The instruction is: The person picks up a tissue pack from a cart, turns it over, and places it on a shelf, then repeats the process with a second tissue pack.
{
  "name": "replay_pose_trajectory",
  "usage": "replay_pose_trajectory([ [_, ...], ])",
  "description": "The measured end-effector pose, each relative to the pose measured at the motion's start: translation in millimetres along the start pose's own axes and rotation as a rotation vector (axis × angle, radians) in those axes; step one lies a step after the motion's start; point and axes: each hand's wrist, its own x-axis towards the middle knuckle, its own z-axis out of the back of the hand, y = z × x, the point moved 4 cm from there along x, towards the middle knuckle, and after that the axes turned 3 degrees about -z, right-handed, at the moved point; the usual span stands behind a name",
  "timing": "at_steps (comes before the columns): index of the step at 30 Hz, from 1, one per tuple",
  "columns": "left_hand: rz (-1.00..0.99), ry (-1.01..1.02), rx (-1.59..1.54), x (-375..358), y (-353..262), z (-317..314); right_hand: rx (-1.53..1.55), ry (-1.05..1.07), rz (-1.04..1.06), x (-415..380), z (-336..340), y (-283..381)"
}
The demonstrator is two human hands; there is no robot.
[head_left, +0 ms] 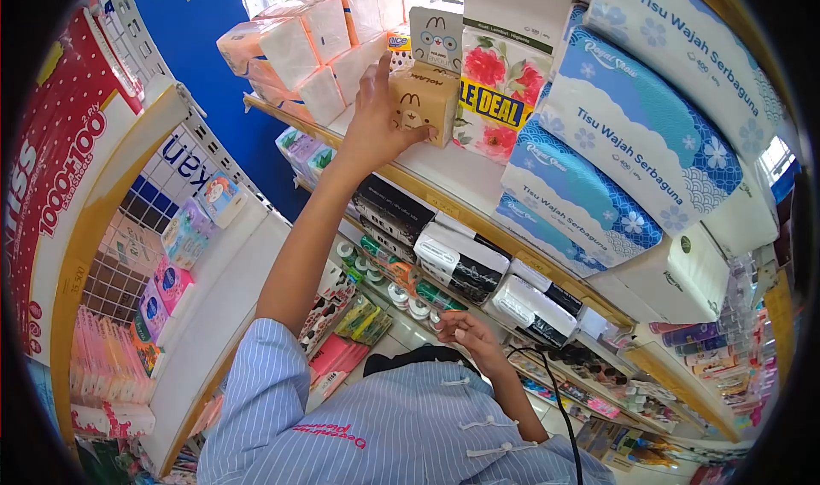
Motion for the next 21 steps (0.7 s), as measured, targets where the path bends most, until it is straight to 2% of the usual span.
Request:
replay_pose_trajectory([
  [3,-0.073,-0.003,0.114,-8.0,-14.1,4.6,-0.037,0.003,0.024,-0.5,2.0,4.2],
  [6,-0.104,-0.027,0.035,-30.8,-36.3,20.1,-0.017,-0.018,0.048,-1.0,2.4,6.2],
  [10,-0.079,0.125,-0.087,-82.8,-64.9,52.4,0.032,-0.015,0.044,-0.8,-5.7,0.5],
  [13,-0.039,0.173,-0.181,-136.1,-81.5,84.1,0.032,0.078,-0.003,1.8,-20.4,-9.8],
  [16,0.157,0.118,-0.249,-212.4,-90.8,115.6,-0.033,0.162,-0.089,6.5,-40.7,-30.0],
  [19,0.462,0.14,-0.348,-305.5,-111.9,143.2,-0.102,0.239,-0.173,5.6,-77.1,-45.1],
  [21,0.596,0.056,-0.311,-379.0,-124.6,152.1,-0.129,0.284,-0.205,2.5,-104.1,-60.0],
])
